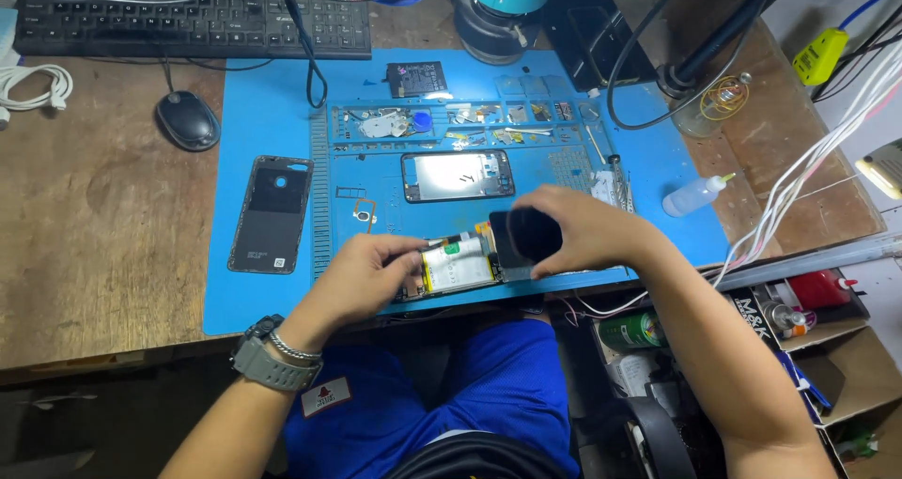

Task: Connecting a new replacement screen to a mobile phone motherboard and testing the connection

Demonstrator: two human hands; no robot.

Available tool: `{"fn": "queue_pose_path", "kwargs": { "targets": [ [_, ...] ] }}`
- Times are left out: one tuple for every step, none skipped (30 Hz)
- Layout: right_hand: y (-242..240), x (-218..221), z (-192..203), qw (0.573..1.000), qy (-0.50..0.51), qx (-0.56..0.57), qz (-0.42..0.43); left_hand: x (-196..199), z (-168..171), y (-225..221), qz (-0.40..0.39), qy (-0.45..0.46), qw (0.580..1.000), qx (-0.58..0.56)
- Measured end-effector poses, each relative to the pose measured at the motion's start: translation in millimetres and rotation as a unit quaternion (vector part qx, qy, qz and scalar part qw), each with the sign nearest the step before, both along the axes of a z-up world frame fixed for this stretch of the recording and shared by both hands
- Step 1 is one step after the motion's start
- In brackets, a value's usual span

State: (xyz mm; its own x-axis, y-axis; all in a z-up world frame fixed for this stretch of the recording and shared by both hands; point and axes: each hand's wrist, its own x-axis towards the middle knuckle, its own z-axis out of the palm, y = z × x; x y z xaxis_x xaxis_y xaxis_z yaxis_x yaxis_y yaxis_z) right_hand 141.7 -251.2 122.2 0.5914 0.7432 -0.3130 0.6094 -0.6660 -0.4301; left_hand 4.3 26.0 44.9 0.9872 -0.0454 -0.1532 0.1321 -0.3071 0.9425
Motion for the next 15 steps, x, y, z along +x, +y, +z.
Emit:
{"fn": "queue_pose_path", "kwargs": {
  "targets": [
    [-1.6, -1.3, -5.6, 1.000, 0.001, 0.000, 0.000, 0.1, 3.7, -2.4, 0.000, 0.001, 1.000, 0.000],
    [-3.3, -2.3, -11.7, 0.999, -0.020, -0.029, 0.005, 0.5, 6.9, -5.0, -0.012, 0.006, 0.999, 0.049],
    [-6.1, -4.3, -18.5, 0.997, -0.040, -0.058, 0.009, 0.3, 9.4, -8.5, -0.025, 0.012, 0.995, 0.097],
    [-8.5, -2.8, -23.4, 0.998, -0.037, -0.058, 0.008, 0.0, 7.5, -10.4, -0.026, 0.015, 0.995, 0.096],
    [-10.8, -1.0, -28.0, 0.997, -0.042, -0.065, 0.016, 0.5, 6.3, -11.8, -0.031, 0.007, 0.992, 0.124],
    [-13.2, 0.9, -32.4, 0.996, -0.048, -0.072, 0.023, 1.1, 5.2, -13.3, -0.037, -0.001, 0.988, 0.152],
    [-17.8, 4.7, -39.0, 0.996, -0.046, -0.071, 0.021, -0.1, 11.7, -14.6, -0.039, 0.000, 0.987, 0.153],
    [-22.3, 8.3, -45.4, 0.996, -0.048, -0.067, 0.017, -1.4, 18.4, -15.9, -0.039, -0.002, 0.989, 0.142],
    [-25.9, 12.8, -51.2, 0.997, -0.050, -0.063, 0.014, -2.6, 25.5, -16.7, -0.038, -0.004, 0.991, 0.130],
    [-24.6, 9.5, -47.9, 0.997, -0.050, -0.062, 0.014, -3.0, 27.1, -16.5, -0.038, -0.003, 0.991, 0.131],
    [-22.4, 6.9, -44.4, 0.998, -0.039, -0.050, 0.018, -3.4, 29.1, -15.8, -0.029, 0.005, 0.992, 0.125],
    [-20.1, 4.1, -40.9, 0.999, -0.027, -0.038, 0.022, -4.0, 30.9, -14.9, -0.019, 0.013, 0.993, 0.119],
    [-20.3, 4.5, -41.4, 0.999, -0.027, -0.037, 0.024, -4.4, 31.9, -15.2, -0.018, 0.014, 0.993, 0.119],
    [-20.2, 4.8, -42.3, 0.999, -0.031, -0.033, 0.025, -5.0, 32.6, -15.2, -0.012, 0.021, 0.993, 0.113],
    [-20.7, 4.1, -43.4, 0.999, -0.034, -0.030, 0.026, -6.5, 32.8, -15.7, -0.006, 0.030, 0.994, 0.106]
  ]
}}
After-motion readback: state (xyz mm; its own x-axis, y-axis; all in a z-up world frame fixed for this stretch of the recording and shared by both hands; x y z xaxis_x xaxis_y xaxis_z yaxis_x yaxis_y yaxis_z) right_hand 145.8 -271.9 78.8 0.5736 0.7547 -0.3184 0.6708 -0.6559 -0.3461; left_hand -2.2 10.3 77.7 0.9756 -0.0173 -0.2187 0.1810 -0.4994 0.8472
